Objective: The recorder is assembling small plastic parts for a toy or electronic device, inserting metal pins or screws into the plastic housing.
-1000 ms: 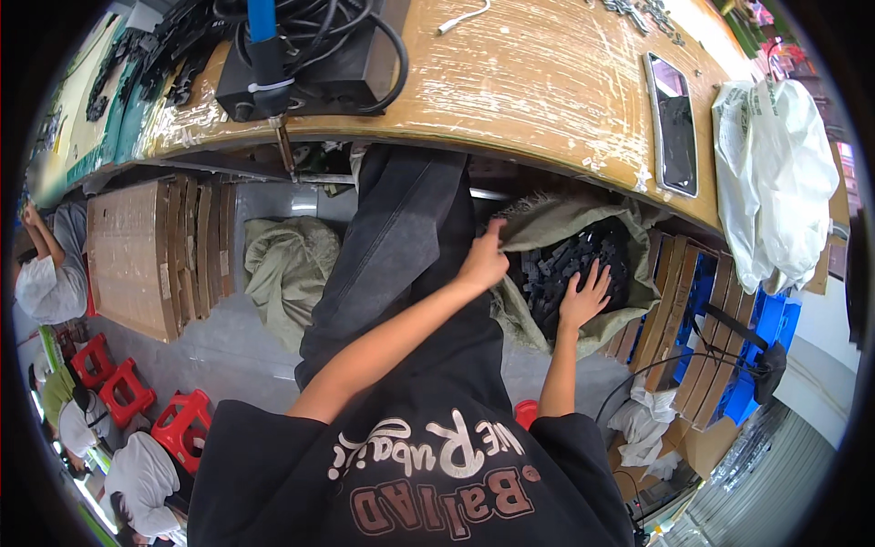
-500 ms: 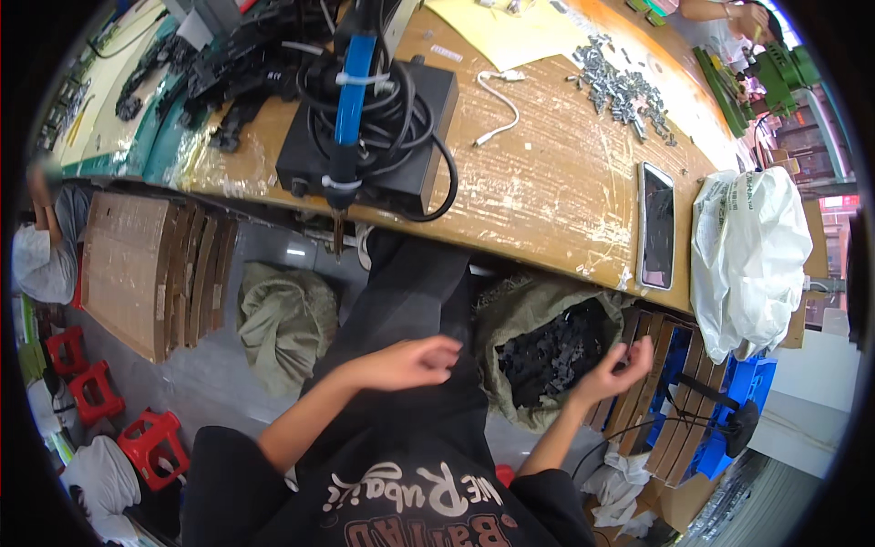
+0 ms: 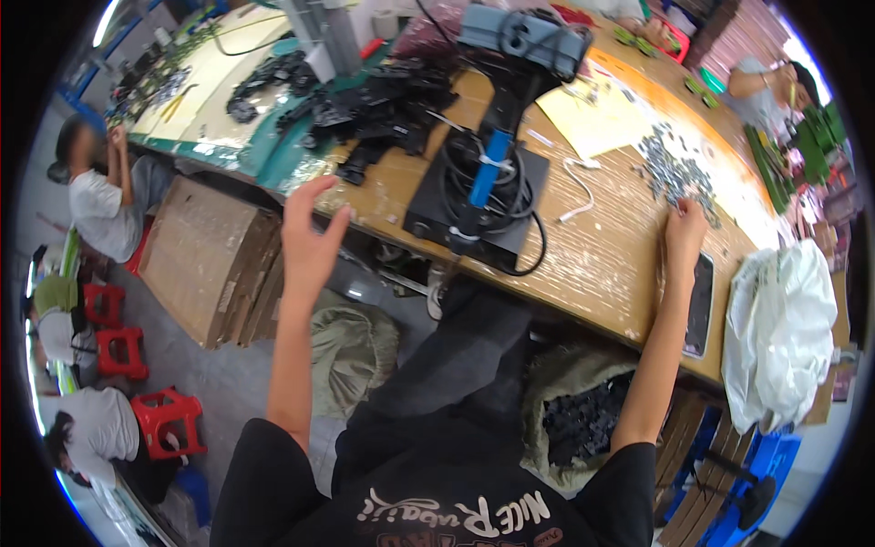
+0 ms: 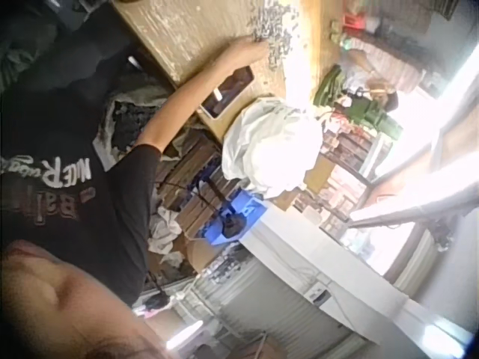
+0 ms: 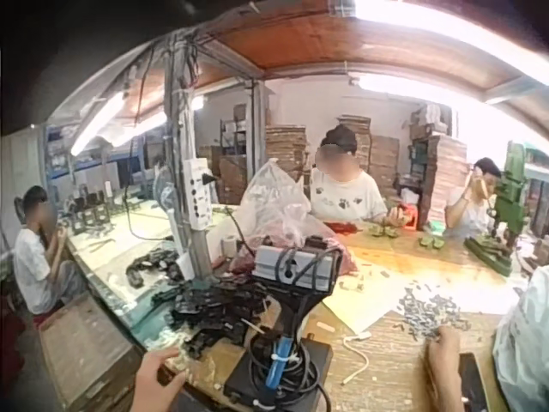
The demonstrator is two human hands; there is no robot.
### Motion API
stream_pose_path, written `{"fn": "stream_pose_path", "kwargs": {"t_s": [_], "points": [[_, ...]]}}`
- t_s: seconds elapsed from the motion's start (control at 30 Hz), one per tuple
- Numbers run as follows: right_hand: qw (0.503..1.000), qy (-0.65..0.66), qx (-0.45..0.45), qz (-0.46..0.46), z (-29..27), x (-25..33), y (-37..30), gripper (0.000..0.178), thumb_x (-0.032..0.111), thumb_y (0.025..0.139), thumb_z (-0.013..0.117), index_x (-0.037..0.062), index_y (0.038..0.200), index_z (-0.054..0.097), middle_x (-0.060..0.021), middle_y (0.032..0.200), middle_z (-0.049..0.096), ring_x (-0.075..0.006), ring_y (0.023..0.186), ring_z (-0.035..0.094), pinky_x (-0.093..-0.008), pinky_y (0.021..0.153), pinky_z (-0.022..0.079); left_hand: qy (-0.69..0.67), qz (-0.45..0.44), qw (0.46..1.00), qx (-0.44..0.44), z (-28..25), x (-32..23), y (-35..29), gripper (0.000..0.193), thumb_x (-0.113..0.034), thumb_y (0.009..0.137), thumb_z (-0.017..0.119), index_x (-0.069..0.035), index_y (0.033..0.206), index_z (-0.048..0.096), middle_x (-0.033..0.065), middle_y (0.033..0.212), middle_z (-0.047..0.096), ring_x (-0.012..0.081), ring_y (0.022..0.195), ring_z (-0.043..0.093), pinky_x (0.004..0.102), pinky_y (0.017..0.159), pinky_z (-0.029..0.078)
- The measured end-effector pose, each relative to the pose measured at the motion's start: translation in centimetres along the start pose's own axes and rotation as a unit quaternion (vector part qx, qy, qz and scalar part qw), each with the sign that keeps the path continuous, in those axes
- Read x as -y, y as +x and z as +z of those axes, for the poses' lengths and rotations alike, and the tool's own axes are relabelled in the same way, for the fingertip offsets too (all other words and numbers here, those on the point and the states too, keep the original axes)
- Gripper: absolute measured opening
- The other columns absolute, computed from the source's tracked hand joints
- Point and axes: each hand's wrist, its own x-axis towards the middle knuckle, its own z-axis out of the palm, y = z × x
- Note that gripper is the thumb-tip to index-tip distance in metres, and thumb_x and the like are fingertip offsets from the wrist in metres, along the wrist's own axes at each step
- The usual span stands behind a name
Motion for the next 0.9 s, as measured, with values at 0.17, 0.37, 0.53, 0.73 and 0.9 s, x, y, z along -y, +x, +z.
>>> {"fn": "stream_pose_path", "kwargs": {"t_s": [0.17,0.37,0.53,0.73,0.9], "points": [[1.000,0.009,-0.007,-0.004,1.0,0.4,-0.5,0.011,0.002,0.071,0.055,-0.0043,0.080,0.055,-0.0187,0.080,0.054,-0.0328,0.076,0.051,-0.0390,0.069,0.040,0.035,0.019,0.999,0.014,0.6,1.3,1.9,0.030,-0.008,0.072,0.061,-0.003,0.101,0.053,0.0116,0.103,0.052,0.0268,0.100,0.047,0.0336,0.088,0.036],[0.999,-0.007,-0.051,-0.017,1.0,1.6,-0.9,0.006,0.002,0.073,0.055,-0.0027,0.074,0.051,-0.0165,0.075,0.052,-0.0329,0.073,0.050,-0.0397,0.068,0.040,0.074,0.038,0.996,-0.037,0.7,2.1,7.0,0.030,-0.014,0.074,0.062,-0.003,0.100,0.053,0.0107,0.096,0.053,0.0254,0.092,0.048,0.0329,0.082,0.039],[0.998,-0.023,-0.051,0.014,0.8,1.6,-0.7,0.003,0.002,0.074,0.051,-0.0003,0.075,0.051,-0.0153,0.077,0.052,-0.0322,0.077,0.050,-0.0407,0.066,0.040,0.104,0.156,0.982,-0.017,2.1,-1.0,11.9,0.032,-0.021,0.074,0.063,-0.003,0.098,0.053,0.0105,0.094,0.055,0.0267,0.090,0.050,0.0342,0.081,0.040],[0.998,-0.045,-0.045,0.009,0.6,2.6,-1.1,0.011,0.001,0.074,0.049,0.0033,0.082,0.056,-0.0140,0.084,0.053,-0.0308,0.082,0.050,-0.0388,0.070,0.042,0.213,0.154,0.961,0.082,5.8,-0.2,17.2,0.054,-0.050,0.074,0.056,-0.005,0.104,0.051,0.0118,0.099,0.057,0.0287,0.096,0.051,0.0376,0.084,0.039],[0.998,-0.047,-0.047,-0.014,1.0,2.3,-1.4,0.020,-0.002,0.070,0.050,0.0027,0.088,0.059,-0.0141,0.086,0.052,-0.0307,0.085,0.050,-0.0376,0.074,0.041,0.273,0.011,0.936,0.221,7.7,0.9,19.6,0.065,-0.054,0.063,0.063,-0.005,0.105,0.050,0.0134,0.100,0.058,0.0296,0.095,0.055,0.0417,0.083,0.039]]}}
